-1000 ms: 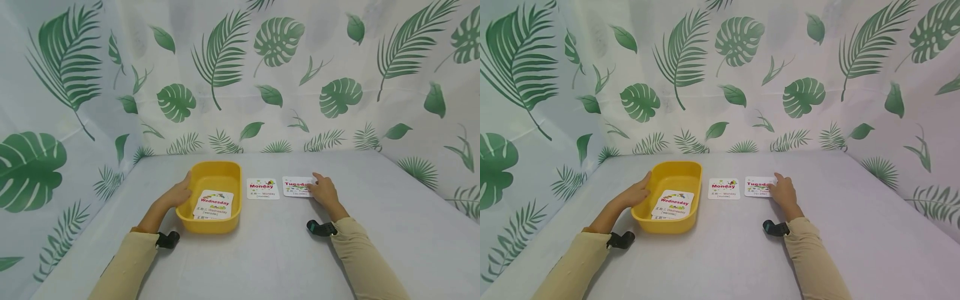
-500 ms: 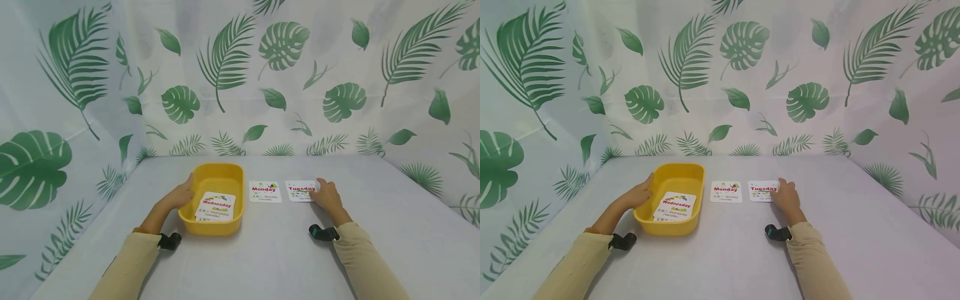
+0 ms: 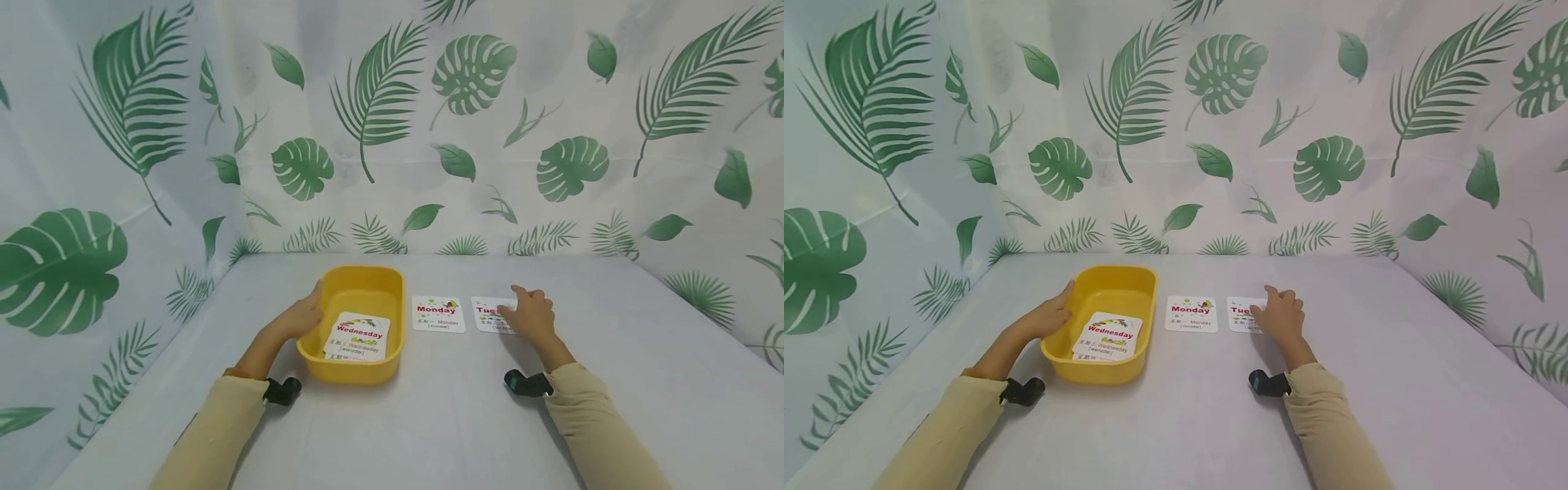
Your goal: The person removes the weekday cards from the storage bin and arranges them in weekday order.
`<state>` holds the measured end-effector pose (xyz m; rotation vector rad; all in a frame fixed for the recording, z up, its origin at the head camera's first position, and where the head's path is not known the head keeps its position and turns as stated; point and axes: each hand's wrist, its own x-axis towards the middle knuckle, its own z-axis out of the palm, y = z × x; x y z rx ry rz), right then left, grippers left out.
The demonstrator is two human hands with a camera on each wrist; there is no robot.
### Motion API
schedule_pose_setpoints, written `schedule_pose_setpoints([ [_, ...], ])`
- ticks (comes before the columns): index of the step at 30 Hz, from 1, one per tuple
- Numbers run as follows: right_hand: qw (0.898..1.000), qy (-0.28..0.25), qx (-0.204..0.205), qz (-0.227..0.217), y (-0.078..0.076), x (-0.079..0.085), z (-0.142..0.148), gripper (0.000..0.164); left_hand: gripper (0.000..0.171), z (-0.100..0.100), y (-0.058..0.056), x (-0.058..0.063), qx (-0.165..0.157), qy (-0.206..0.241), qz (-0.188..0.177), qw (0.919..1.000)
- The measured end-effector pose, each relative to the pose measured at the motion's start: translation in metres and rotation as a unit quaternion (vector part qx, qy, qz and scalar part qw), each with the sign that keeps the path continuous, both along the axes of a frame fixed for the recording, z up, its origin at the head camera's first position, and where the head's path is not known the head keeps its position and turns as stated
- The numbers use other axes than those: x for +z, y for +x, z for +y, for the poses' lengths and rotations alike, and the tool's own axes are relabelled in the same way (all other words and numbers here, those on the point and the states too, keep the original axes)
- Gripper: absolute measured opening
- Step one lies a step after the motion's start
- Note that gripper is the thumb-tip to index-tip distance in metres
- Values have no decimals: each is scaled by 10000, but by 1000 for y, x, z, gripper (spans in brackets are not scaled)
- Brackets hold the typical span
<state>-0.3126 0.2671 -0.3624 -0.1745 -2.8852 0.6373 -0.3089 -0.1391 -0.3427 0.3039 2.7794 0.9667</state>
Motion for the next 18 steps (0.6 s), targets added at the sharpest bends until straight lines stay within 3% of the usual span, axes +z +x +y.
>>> schedule_pose_setpoints([
  [8, 9968, 236, 722, 248, 2, 13, -51, 64, 67, -2, -1, 0, -13, 84, -59, 9999],
  [18, 9829, 1, 1833, 178, 27, 38, -125, 68, 67, -4, -3, -1, -26, 13, -63, 10000],
])
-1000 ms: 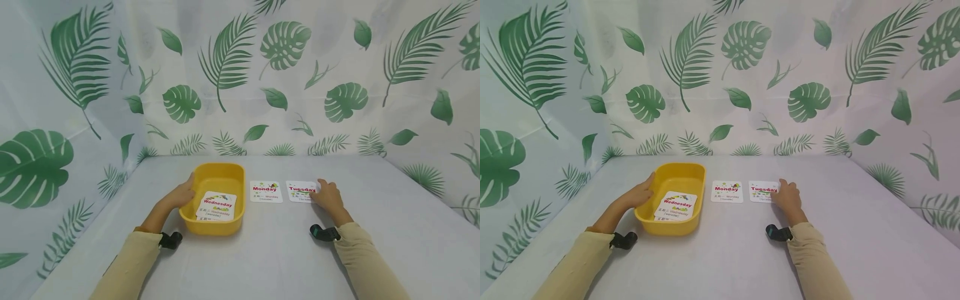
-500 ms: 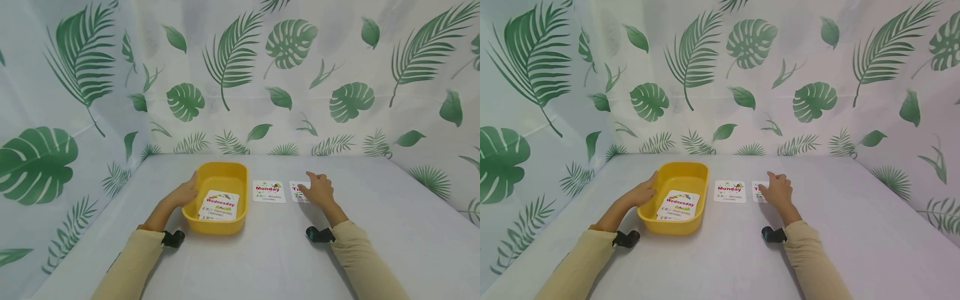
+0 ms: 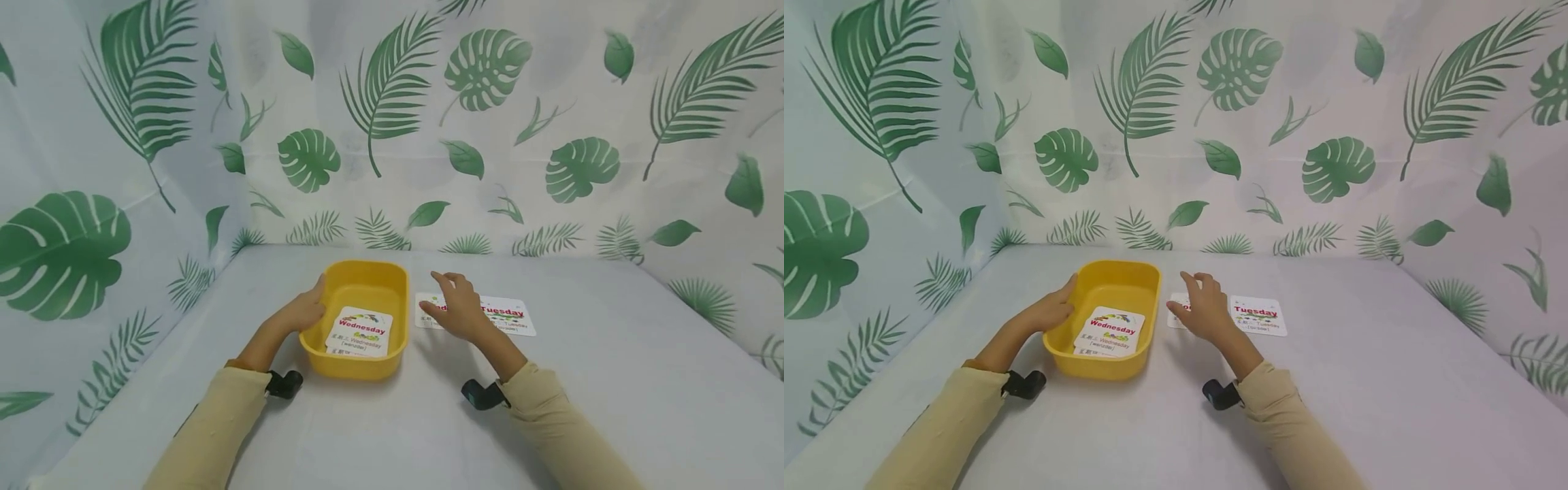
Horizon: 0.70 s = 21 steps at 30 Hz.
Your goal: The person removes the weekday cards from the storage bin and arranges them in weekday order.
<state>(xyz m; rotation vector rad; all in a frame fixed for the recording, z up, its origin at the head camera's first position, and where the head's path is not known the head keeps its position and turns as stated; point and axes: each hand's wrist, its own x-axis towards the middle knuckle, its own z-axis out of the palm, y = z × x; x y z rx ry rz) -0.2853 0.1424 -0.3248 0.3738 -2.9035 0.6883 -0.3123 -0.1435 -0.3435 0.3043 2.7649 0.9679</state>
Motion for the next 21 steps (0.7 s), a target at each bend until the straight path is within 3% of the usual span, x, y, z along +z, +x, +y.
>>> schedule_pose_setpoints([
  [4, 9981, 85, 588, -147, 3, 8, -38, 66, 67, 0, -1, 0, 126, 65, 2, 9999],
  [9, 9862, 983, 1308, -255, -2, 10, -78, 61, 68, 2, -2, -3, 21, 171, -24, 9998],
  [16, 9644, 2059, 1274, -1061, -12, 10, -101, 81, 66, 3, -2, 0, -44, 9, 203, 9998],
  [21, 9477, 2733, 1084, -1239, -10, 5, -103, 94, 68, 1, -2, 1, 7, -25, 132, 9999],
])
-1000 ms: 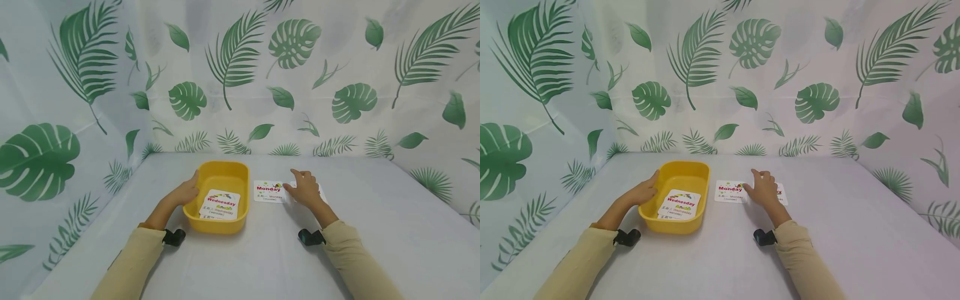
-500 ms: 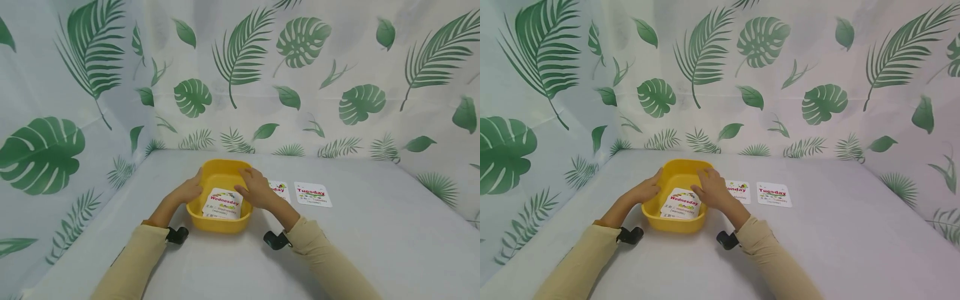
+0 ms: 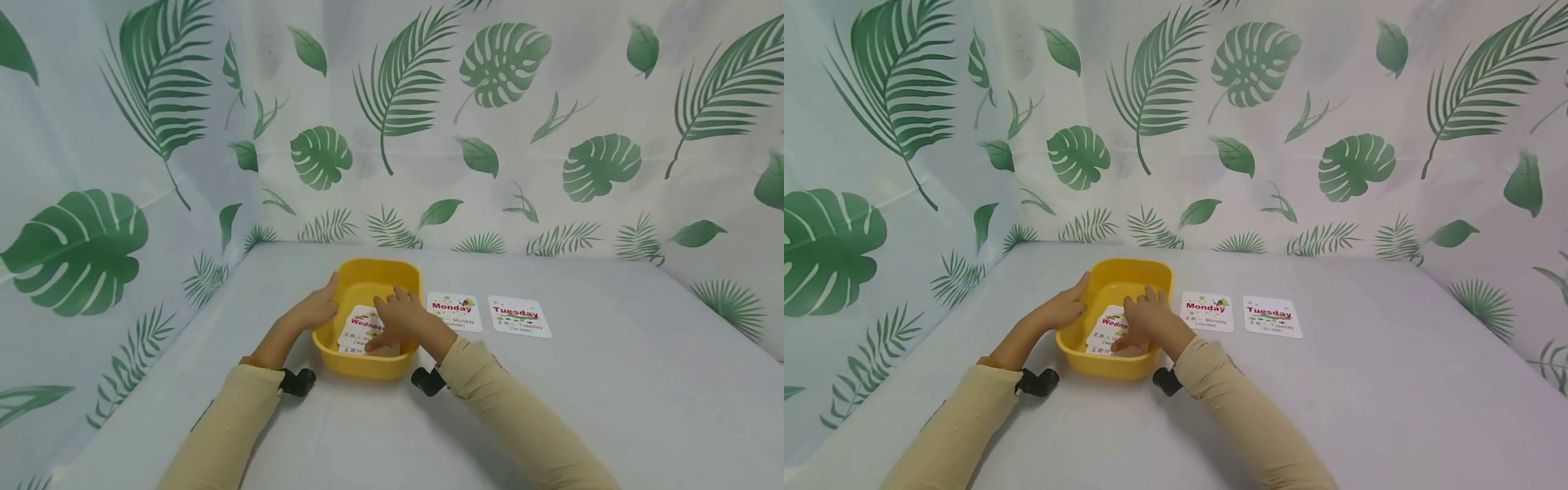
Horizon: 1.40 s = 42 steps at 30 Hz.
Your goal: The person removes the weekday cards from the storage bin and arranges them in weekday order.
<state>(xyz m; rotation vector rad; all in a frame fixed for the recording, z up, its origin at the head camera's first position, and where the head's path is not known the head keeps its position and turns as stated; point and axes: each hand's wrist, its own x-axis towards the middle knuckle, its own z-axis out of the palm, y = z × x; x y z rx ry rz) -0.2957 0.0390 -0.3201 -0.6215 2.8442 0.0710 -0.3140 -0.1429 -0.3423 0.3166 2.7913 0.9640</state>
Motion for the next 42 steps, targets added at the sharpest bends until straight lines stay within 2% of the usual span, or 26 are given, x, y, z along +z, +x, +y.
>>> schedule_pose_setpoints([
  [5, 9991, 381, -170, 59, 5, -4, 3, 100, 68, 2, 1, 0, 8, 55, -33, 10000],
  [13, 9987, 454, 18, 224, 6, -7, 6, 93, 68, 4, 1, 0, -2, 103, -84, 9999],
  [16, 9988, 104, 128, 460, 6, -10, 7, 95, 69, 4, 2, 0, -20, 103, -104, 9999],
  [19, 9958, -748, 20, 524, 6, -13, 10, 98, 68, 4, 3, -1, -66, 75, -67, 9999],
  [23, 9787, -1997, -84, 466, 5, -14, 13, 98, 67, 4, 3, -2, -43, 27, -43, 10000],
  [27, 9605, -2719, -60, 592, 4, -13, 18, 95, 68, 4, 3, 1, -115, 53, -10, 9999],
  [32, 9347, -3512, -223, 505, -1, -13, 26, 89, 67, 3, 5, 4, -186, 64, -28, 9998],
  [38, 9112, -4100, -42, 407, -4, -15, 40, 64, 68, 4, 2, 2, 61, 156, -169, 9997],
  [42, 8857, -4629, -129, 334, -4, -15, 49, 55, 67, 5, 4, 0, 147, 62, -160, 9997],
])
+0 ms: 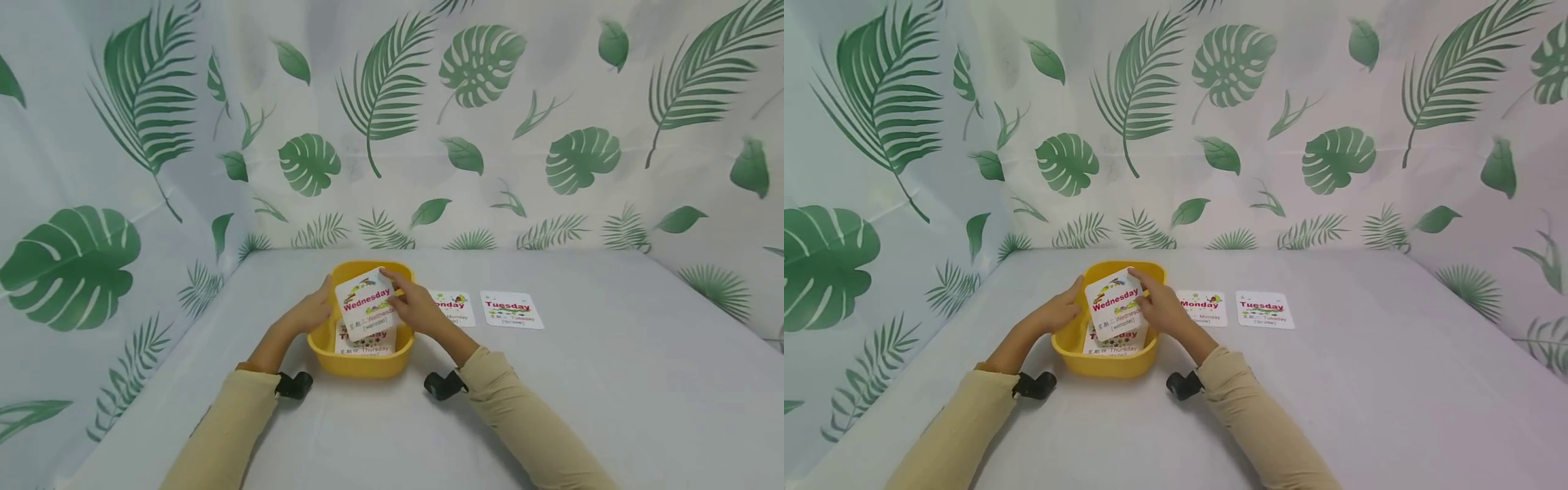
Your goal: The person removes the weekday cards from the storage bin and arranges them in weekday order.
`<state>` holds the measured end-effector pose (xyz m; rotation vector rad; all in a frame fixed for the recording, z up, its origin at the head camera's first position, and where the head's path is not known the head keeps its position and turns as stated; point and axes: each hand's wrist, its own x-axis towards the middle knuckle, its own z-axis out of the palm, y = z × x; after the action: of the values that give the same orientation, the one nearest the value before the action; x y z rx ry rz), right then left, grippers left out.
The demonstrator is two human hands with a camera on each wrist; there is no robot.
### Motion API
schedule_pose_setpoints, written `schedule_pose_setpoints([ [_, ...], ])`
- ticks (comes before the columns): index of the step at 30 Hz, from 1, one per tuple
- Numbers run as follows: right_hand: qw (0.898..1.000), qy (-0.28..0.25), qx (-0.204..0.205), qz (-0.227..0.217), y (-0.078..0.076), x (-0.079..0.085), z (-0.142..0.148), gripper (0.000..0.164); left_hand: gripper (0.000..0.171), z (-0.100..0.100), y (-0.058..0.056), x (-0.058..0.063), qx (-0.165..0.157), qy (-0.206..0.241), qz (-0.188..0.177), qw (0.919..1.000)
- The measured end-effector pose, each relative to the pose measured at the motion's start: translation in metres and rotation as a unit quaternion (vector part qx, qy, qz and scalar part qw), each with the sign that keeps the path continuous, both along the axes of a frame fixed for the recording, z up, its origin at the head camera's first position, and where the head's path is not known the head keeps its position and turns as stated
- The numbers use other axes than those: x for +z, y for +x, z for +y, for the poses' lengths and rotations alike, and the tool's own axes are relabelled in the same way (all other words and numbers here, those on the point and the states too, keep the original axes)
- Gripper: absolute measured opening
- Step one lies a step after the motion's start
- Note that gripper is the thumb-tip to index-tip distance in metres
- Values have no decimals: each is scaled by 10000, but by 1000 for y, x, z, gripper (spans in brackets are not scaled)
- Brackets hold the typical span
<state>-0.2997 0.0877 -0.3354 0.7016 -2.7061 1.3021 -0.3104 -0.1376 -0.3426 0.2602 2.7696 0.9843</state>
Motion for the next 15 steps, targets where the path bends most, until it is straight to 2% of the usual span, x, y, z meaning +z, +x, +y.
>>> schedule_pose_setpoints([
  [4, 9966, -708, -409, -74, -5, 6, 19, 53, 67, 0, 3, -2, 26, -60, 6, 10000],
  [7, 9921, -991, -769, -5, -10, 18, 41, 53, 66, 1, 4, 0, 7, -41, 32, 10000],
  [15, 9838, -806, -1600, 58, -9, 52, 105, 52, 68, -1, 2, 1, -130, -3, 43, 9999],
])
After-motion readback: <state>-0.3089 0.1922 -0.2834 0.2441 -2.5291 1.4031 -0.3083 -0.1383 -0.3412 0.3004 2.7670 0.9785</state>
